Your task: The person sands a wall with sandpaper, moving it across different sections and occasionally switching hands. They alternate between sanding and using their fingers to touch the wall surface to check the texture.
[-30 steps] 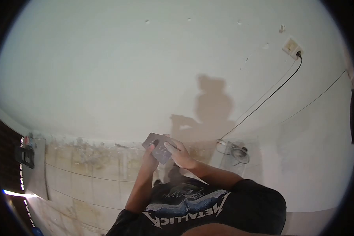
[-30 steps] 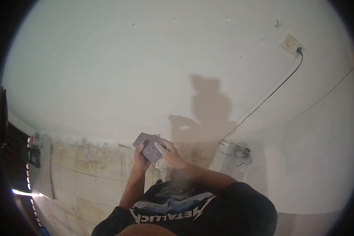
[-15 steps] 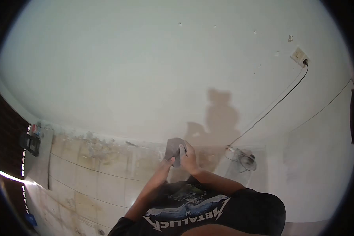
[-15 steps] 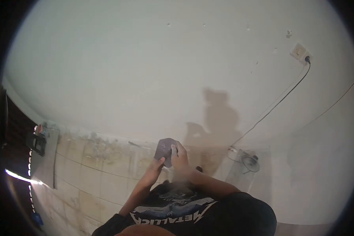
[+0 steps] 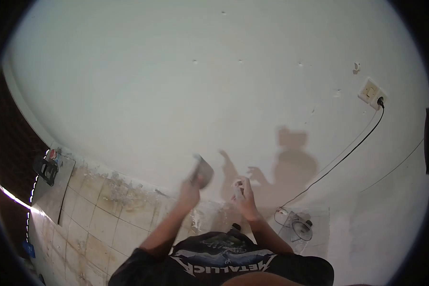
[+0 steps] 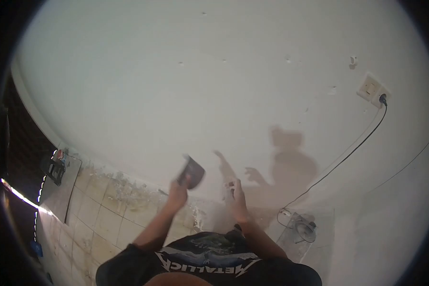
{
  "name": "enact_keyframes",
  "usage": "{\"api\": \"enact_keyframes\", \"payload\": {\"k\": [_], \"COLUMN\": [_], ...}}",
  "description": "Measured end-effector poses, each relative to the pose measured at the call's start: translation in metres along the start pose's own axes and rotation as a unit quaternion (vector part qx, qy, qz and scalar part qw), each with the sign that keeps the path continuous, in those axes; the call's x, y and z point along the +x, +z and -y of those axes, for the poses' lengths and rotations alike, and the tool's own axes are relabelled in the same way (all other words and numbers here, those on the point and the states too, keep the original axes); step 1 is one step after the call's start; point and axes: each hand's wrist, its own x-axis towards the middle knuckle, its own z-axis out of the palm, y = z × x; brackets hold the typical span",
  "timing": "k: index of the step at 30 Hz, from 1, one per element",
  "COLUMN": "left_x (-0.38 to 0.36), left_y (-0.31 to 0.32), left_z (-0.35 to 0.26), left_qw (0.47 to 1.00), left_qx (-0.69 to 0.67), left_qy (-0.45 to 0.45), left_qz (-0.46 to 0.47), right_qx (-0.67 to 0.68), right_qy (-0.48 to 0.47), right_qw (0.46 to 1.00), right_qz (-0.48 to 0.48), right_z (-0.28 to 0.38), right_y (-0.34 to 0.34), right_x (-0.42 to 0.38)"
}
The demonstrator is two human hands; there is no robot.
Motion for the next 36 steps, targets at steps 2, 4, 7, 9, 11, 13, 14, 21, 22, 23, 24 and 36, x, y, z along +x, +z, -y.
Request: {"api": "enact_keyframes", "payload": {"k": [2, 4, 7, 9, 11, 13, 14, 21, 22, 23, 24, 36], "left_x": [0.045, 0.093, 0.145, 0.169, 0.186, 0.183, 0.177, 0.192, 0.203, 0.211, 0.216, 0.196], "left_y": [0.000, 0.007, 0.026, 0.064, 0.109, 0.150, 0.165, 0.094, 0.073, 0.055, 0.040, 0.056], "left_z": [-0.036, -0.068, -0.122, -0.121, -0.093, -0.051, -0.036, 0.023, 0.015, -0.004, -0.033, 0.034], "left_qw": [0.995, 0.973, 0.926, 0.900, 0.869, 0.865, 0.853, 0.908, 0.907, 0.905, 0.913, 0.932], "left_qx": [0.035, 0.052, 0.104, 0.142, 0.221, 0.253, 0.268, 0.173, 0.148, 0.122, 0.074, 0.051], "left_qy": [0.083, 0.212, 0.337, 0.362, 0.364, 0.366, 0.382, 0.178, 0.192, 0.175, 0.191, 0.196], "left_qz": [-0.034, -0.074, -0.133, -0.195, -0.252, -0.233, -0.232, -0.339, -0.345, -0.367, -0.354, -0.300], "right_qx": [-0.033, -0.054, -0.084, -0.130, -0.117, -0.116, -0.104, -0.058, -0.062, -0.068, -0.076, -0.079], "right_qy": [-0.042, -0.067, -0.075, -0.088, -0.092, -0.105, -0.096, -0.038, -0.024, -0.035, -0.045, -0.155], "right_qw": [0.998, 0.996, 0.994, 0.987, 0.987, 0.982, 0.983, 0.975, 0.973, 0.971, 0.968, 0.966], "right_qz": [-0.018, -0.025, -0.006, 0.022, 0.058, 0.103, 0.118, 0.211, 0.219, 0.228, 0.233, 0.193], "right_z": [0.013, 0.017, 0.013, 0.007, 0.003, 0.006, 0.005, -0.021, -0.024, -0.022, -0.017, 0.080], "right_y": [-0.039, -0.077, -0.119, -0.138, -0.146, -0.151, -0.152, -0.141, -0.138, -0.131, -0.122, -0.005], "right_x": [0.011, 0.026, 0.042, 0.057, 0.068, 0.083, 0.091, 0.109, 0.109, 0.108, 0.104, 0.139]}}
